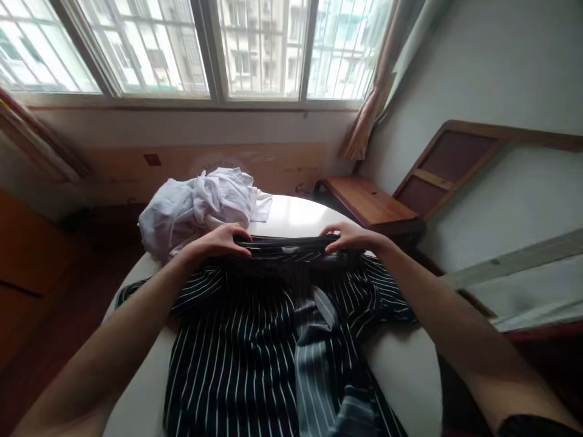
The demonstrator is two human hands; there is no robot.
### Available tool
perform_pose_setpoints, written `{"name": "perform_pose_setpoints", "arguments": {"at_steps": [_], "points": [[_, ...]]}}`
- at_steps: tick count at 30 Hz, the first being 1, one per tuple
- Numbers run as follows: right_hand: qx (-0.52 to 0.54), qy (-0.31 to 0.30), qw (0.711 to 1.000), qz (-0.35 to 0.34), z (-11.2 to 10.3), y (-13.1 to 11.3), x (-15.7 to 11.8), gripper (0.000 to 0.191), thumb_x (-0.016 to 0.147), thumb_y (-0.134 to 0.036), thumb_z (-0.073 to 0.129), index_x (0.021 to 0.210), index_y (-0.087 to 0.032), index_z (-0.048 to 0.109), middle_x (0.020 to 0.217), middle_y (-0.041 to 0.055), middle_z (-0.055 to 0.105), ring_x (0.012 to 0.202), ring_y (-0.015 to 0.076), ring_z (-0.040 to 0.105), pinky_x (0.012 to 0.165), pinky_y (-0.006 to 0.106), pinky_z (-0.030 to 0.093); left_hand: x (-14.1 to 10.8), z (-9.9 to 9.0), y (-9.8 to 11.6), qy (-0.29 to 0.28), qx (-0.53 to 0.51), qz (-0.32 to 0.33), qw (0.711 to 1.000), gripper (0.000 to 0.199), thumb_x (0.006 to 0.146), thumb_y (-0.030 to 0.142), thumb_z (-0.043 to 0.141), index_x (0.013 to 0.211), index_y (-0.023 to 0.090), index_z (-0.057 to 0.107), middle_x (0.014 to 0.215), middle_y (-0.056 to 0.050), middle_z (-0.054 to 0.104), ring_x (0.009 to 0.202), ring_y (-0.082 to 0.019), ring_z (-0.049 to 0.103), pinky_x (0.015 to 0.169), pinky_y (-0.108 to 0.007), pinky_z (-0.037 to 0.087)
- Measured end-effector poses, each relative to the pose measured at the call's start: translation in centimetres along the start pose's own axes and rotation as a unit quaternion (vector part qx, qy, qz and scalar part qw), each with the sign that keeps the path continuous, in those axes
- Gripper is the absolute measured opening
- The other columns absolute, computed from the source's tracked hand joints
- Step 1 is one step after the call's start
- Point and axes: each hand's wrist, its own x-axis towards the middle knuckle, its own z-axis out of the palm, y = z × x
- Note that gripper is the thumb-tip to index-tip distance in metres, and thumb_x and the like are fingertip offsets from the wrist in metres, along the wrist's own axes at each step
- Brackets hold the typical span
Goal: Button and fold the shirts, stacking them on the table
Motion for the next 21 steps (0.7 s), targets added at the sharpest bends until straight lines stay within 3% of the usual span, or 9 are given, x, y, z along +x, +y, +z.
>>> {"name": "perform_pose_setpoints", "arguments": {"at_steps": [4,8,14,17,21], "points": [[-0.029,0.016,0.999,-0.023,0.3,0.7,0.5,0.029,0.058,-0.029,0.074,0.084,-0.016,0.071,0.081,0.0034,0.065,0.079,0.019,0.058,0.076,0.029,0.043,0.0,0.5,0.1,0.019,0.107,-0.016,0.994,0.022,0.067,0.03,0.066,0.084,0.02,0.073,0.097,-0.004,0.061,0.082,-0.018,0.059,0.076,-0.028,0.045],[0.009,0.06,0.997,-0.056,-0.1,1.1,-0.1,0.016,0.063,-0.028,0.067,0.071,-0.015,0.069,0.082,0.005,0.064,0.08,0.0187,0.057,0.077,0.03,0.043,-0.6,-0.1,-0.5,0.058,0.137,0.029,0.988,0.013,0.07,0.027,0.062,0.073,0.02,0.073,0.103,-0.005,0.063,0.093,-0.022,0.058,0.086,-0.034,0.044],[0.157,0.056,0.986,0.021,-0.9,1.5,-1.7,0.032,0.067,-0.042,0.067,0.077,-0.011,0.067,0.067,0.0031,0.061,0.059,0.0126,0.053,0.056,0.026,0.042,-1.9,-0.8,-1.4,0.135,-0.07,0.033,0.988,0.025,0.074,0.042,0.063,0.076,0.019,0.074,0.098,-0.008,0.069,0.095,-0.022,0.061,0.087,-0.034,0.047],[0.207,0.072,0.975,0.04,-0.9,2.0,-1.9,0.042,0.064,-0.051,0.071,0.074,-0.011,0.066,0.065,0.0031,0.062,0.056,0.0114,0.052,0.053,0.025,0.04,-2.0,-0.4,-1.8,0.209,-0.14,-0.01,0.968,0.032,0.071,0.047,0.065,0.077,0.017,0.073,0.082,-0.007,0.07,0.079,-0.02,0.063,0.072,-0.03,0.05],[0.225,0.086,0.969,0.058,-1.1,2.7,-2.2,0.048,0.062,-0.056,0.073,0.075,-0.011,0.067,0.065,0.0035,0.063,0.057,0.0115,0.053,0.054,0.024,0.041,-1.7,0.4,-2.0,0.316,-0.157,-0.078,0.933,0.037,0.072,0.051,0.062,0.073,0.014,0.069,0.062,-0.002,0.063,0.056,-0.014,0.056,0.051,-0.024,0.043]]}}
